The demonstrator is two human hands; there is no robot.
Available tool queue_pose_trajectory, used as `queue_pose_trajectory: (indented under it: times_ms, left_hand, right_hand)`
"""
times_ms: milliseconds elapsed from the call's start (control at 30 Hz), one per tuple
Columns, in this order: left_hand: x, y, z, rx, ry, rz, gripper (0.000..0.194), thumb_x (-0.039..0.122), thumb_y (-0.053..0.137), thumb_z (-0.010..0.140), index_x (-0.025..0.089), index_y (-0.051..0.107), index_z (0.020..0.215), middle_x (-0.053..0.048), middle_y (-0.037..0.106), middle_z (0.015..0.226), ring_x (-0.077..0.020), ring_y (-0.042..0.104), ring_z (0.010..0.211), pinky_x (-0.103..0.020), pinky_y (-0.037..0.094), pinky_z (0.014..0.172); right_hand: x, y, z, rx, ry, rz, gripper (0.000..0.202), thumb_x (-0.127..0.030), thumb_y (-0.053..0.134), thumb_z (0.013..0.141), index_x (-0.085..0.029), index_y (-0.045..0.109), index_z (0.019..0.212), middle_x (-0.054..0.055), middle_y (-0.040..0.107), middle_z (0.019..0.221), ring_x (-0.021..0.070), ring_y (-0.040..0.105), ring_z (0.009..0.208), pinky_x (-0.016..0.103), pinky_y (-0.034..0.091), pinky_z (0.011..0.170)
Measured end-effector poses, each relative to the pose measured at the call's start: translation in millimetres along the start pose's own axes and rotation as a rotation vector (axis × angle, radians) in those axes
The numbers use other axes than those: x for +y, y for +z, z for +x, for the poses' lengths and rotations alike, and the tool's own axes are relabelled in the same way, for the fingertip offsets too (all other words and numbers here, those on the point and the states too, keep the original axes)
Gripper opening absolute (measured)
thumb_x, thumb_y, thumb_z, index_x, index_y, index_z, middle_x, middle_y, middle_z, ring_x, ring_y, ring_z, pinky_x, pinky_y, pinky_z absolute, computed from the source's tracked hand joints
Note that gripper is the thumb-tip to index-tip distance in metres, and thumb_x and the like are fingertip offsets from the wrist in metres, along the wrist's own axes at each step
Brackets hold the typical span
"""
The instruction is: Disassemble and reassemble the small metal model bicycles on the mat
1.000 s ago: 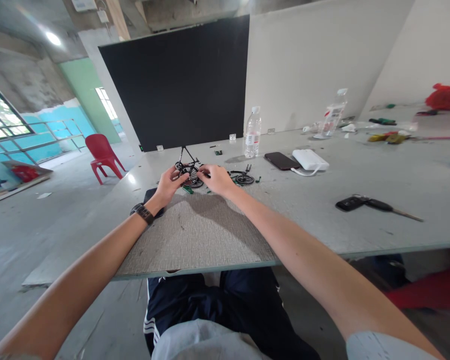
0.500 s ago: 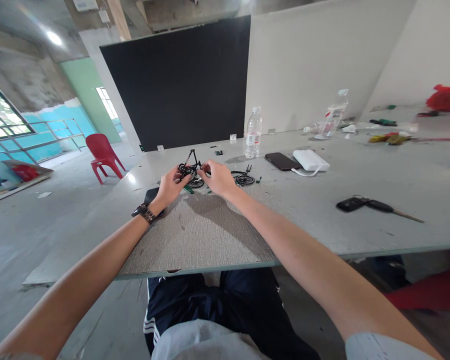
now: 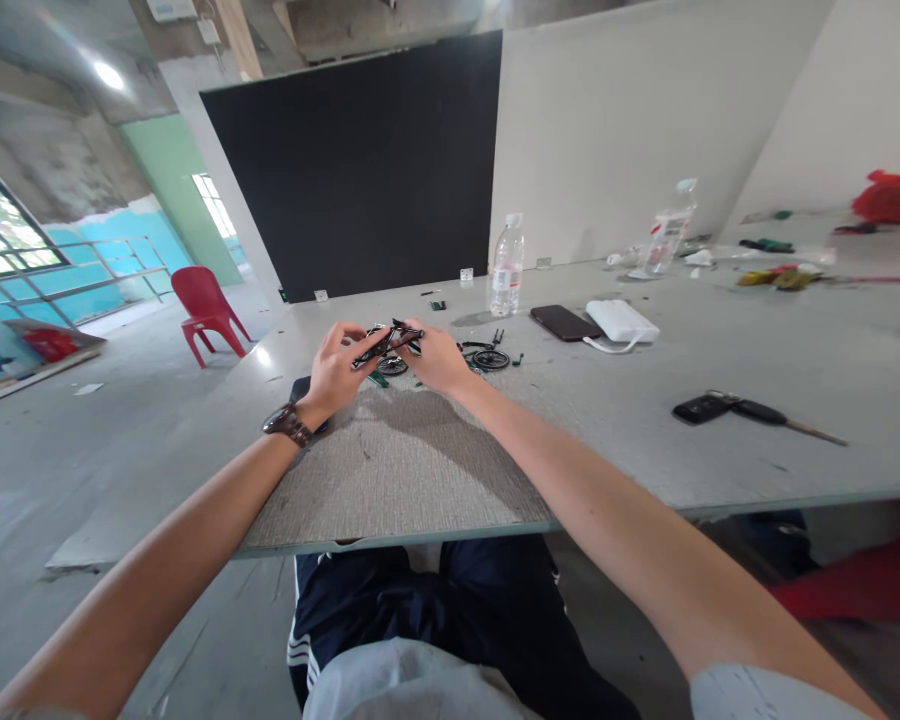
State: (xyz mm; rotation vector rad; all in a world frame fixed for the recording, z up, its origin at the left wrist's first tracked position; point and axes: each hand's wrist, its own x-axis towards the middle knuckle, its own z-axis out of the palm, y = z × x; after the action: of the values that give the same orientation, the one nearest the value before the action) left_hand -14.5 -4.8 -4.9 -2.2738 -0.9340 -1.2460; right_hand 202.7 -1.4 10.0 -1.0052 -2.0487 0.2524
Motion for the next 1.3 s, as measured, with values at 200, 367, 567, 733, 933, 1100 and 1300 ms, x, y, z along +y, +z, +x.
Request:
queue_pose_trajectory:
  times_ms: [200,367,567,733,933,1100,1300]
  left_hand:
    - [3,-1.7,1,-0.015,0.030,-0.041,0.036,0.026,0.061,0.100,0.029,0.064,0.136,-0.011,0.060,0.135,-0.0263,0.059,0.125,-0.045,0.051,0.104]
    - [9,-0.2,2,-0.077,-0.157,-0.249,0.026,0.028,0.052,0.104,0.021,0.061,0.128,-0.011,0.073,0.112,-0.0228,0.070,0.102,-0.038,0.054,0.090]
    - [4,10.1,2,0.044,-0.571,-0.328,0.019,0.031,0.059,0.099,0.020,0.058,0.082,-0.002,0.065,0.074,-0.0169,0.062,0.069,-0.030,0.050,0.070]
    - [2,12.0,4,0.081,-0.828,-0.513,0.020,0.027,0.062,0.095,0.018,0.057,0.078,-0.003,0.064,0.077,-0.0150,0.061,0.070,-0.026,0.054,0.064]
    - [-2,20.2,0,0.094,-0.892,-0.726,0.018,0.033,0.064,0.094,0.017,0.060,0.086,-0.002,0.061,0.082,-0.0136,0.062,0.071,-0.027,0.061,0.060]
    - [-2,21.1,1,0.101,-0.914,-0.787,0.016,0.029,0.062,0.094,0.016,0.060,0.087,-0.003,0.060,0.084,-0.0137,0.063,0.073,-0.029,0.064,0.062]
    - [2,17.1,3,0.082,-0.931,-0.820,0.014,0.026,0.060,0.096,0.016,0.062,0.087,-0.004,0.063,0.085,-0.0137,0.064,0.074,-0.030,0.065,0.063]
  right_hand:
    - [-2,0,1,-0.016,-0.013,-0.018,0.025,-0.038,0.049,0.099,-0.020,0.058,0.114,0.011,0.072,0.103,0.0243,0.067,0.084,0.032,0.044,0.067]
    - [-2,-20,6,-0.110,-0.002,-0.105,0.032,-0.045,0.052,0.100,-0.019,0.067,0.112,0.011,0.075,0.099,0.0224,0.067,0.078,0.033,0.045,0.066]
    - [24,-69,10,-0.212,0.220,-0.431,0.030,-0.044,0.060,0.096,-0.019,0.076,0.102,0.013,0.078,0.103,0.0272,0.071,0.088,0.039,0.051,0.071]
    - [41,-85,10,-0.394,0.298,-0.449,0.015,-0.037,0.076,0.084,-0.023,0.080,0.089,0.010,0.078,0.095,0.0275,0.071,0.085,0.040,0.052,0.073]
    - [38,-65,8,-0.606,0.323,-0.343,0.019,-0.041,0.085,0.074,-0.025,0.076,0.073,0.008,0.076,0.081,0.0256,0.069,0.072,0.038,0.048,0.062]
    - [38,-65,10,-0.517,0.281,-0.331,0.015,-0.039,0.076,0.084,-0.025,0.078,0.082,0.008,0.077,0.087,0.0247,0.068,0.073,0.039,0.049,0.065]
    - [52,-83,11,-0.495,0.336,-0.423,0.004,-0.028,0.076,0.081,-0.024,0.078,0.081,0.007,0.077,0.084,0.0258,0.069,0.076,0.040,0.050,0.070]
